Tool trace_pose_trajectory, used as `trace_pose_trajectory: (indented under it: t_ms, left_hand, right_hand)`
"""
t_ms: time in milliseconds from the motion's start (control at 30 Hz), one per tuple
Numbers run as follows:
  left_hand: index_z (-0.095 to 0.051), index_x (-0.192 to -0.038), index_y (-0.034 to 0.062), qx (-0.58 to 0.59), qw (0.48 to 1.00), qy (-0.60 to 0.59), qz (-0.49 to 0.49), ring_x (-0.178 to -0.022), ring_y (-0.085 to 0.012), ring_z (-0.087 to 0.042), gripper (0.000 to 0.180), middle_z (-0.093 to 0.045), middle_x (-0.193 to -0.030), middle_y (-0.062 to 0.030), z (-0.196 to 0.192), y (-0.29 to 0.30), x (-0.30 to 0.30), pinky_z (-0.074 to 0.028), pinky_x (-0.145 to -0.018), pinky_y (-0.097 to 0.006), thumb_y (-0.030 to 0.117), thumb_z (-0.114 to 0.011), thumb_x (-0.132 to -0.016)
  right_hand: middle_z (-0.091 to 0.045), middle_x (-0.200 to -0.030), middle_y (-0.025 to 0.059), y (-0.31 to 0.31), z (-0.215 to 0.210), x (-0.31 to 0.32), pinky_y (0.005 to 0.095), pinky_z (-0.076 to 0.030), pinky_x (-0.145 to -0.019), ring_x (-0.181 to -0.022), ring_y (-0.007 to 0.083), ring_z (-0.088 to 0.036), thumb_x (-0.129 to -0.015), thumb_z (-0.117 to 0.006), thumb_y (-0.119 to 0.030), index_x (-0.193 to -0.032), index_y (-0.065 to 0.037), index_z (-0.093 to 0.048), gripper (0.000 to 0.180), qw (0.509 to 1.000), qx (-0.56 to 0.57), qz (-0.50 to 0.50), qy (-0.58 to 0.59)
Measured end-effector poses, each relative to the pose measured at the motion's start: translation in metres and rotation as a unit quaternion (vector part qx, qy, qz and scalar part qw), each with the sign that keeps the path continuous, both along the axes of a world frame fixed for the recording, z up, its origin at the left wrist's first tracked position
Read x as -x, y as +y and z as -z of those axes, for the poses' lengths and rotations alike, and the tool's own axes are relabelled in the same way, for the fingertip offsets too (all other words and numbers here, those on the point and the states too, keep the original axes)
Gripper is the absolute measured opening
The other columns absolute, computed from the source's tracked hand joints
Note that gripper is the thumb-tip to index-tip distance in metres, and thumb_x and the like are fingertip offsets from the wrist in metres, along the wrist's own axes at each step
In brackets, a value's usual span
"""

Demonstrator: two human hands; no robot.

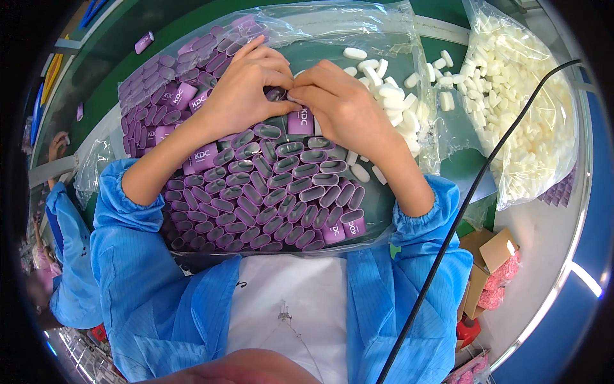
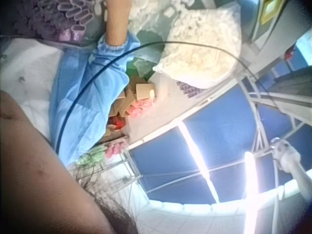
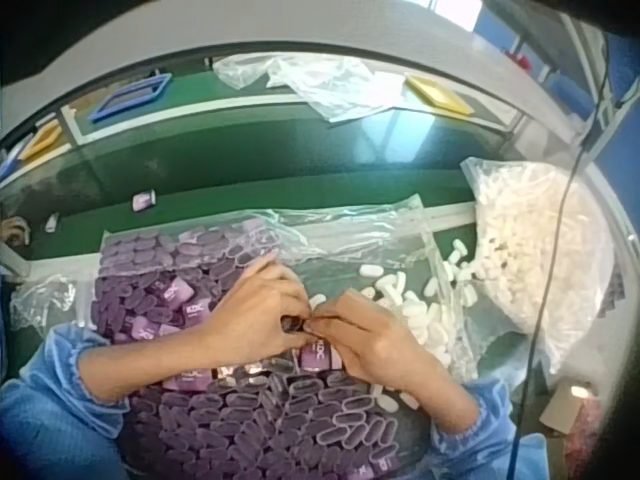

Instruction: The person inserts white cylindrical objects into purple plastic containers labeled 'KDC' by hand. They pick up a container, insert a white object, and place the filled unit on the table, repeating this process continuously.

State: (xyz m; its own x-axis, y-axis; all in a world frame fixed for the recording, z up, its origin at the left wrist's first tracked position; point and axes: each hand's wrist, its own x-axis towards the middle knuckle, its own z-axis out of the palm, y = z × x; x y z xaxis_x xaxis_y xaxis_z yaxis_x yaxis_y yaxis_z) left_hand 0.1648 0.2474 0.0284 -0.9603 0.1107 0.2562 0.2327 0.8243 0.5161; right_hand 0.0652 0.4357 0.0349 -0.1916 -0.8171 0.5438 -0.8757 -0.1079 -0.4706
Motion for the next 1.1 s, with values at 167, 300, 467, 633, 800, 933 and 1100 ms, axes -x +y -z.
trace_pose_trajectory:
  t_ms: [167,300,467,633,800,933,1100]
  left_hand:
    - [-0.077,-0.086,0.0088,-0.01,1.0,-0.005,0.002,-0.11,-0.022,-0.06,0.022,-0.069,-0.095,-0.003,0.001,-0.002,-0.001,-0.023,-0.122,-0.051,0.019,-0.085,-0.069]
    - [-0.078,-0.087,0.0093,-0.015,1.0,-0.012,0.008,-0.11,-0.0223,-0.061,0.021,-0.069,-0.095,-0.003,0.0,-0.002,-0.001,-0.023,-0.122,-0.051,0.019,-0.085,-0.069]
    - [-0.078,-0.088,0.01,-0.006,1.0,-0.002,0.017,-0.11,-0.0225,-0.06,0.022,-0.069,-0.096,-0.0032,0.0,-0.005,0.0,-0.023,-0.121,-0.052,0.018,-0.085,-0.069]
    - [-0.078,-0.092,0.01,0.0,1.0,0.01,0.006,-0.11,-0.0223,-0.062,0.022,-0.07,-0.097,-0.0037,0.001,-0.004,-0.001,-0.025,-0.121,-0.052,0.018,-0.084,-0.072]
    - [-0.074,-0.104,0.0062,-0.227,0.97,-0.079,-0.03,-0.09,-0.0226,-0.07,0.024,-0.074,-0.1,-0.0041,-0.04,-0.012,0.0,-0.04,-0.109,-0.04,0.013,-0.081,-0.082]
    - [-0.071,-0.11,0.0026,-0.242,0.959,-0.071,-0.132,-0.107,-0.0319,-0.062,0.024,-0.066,-0.113,-0.0197,-0.092,-0.076,0.015,-0.047,-0.097,-0.041,0.017,-0.068,-0.091]
    - [-0.065,-0.121,0.0043,0.097,0.979,-0.075,-0.163,-0.101,-0.0211,-0.064,0.03,-0.069,-0.107,-0.0121,-0.039,-0.259,0.035,-0.046,-0.093,-0.032,0.017,-0.064,-0.093]
  right_hand:
    - [-0.069,-0.098,0.0101,0.006,-0.001,0.013,0.0367,-0.056,-0.074,-0.088,0.0291,-0.067,-0.081,-0.068,0.006,-0.096,0.001,-0.071,0.016,0.999,-0.027,-0.031,-0.03]
    - [-0.07,-0.1,0.0111,0.009,0.0,0.013,0.0369,-0.056,-0.075,-0.089,0.0298,-0.068,-0.081,-0.068,0.006,-0.095,0.001,-0.07,0.015,0.998,-0.034,-0.024,-0.038]
    - [-0.071,-0.099,0.0114,0.008,0.005,0.008,0.037,-0.056,-0.075,-0.089,0.0297,-0.068,-0.08,-0.069,0.006,-0.096,0.001,-0.07,0.016,0.999,-0.03,-0.017,-0.015]
    - [-0.072,-0.1,0.0117,0.011,0.001,0.012,0.0369,-0.056,-0.076,-0.088,0.0294,-0.068,-0.079,-0.071,0.005,-0.099,0.0,-0.072,0.021,0.999,-0.008,-0.041,0.006]
    - [-0.073,-0.097,0.0105,0.012,0.002,0.033,0.0328,-0.055,-0.075,-0.081,0.0239,-0.07,-0.085,-0.071,0.001,-0.103,-0.003,-0.074,0.018,0.988,0.077,0.056,-0.122]
    - [-0.071,-0.1,0.0081,0.002,0.002,0.039,0.0338,-0.054,-0.082,-0.091,0.0248,-0.067,-0.087,-0.071,-0.005,-0.106,-0.005,-0.073,0.019,0.992,-0.039,0.099,-0.07]
    - [-0.067,-0.107,0.0061,-0.017,0.018,0.032,0.0379,-0.052,-0.087,-0.1,0.0277,-0.06,-0.082,-0.072,-0.007,-0.105,-0.004,-0.071,0.023,0.993,-0.094,-0.009,0.066]
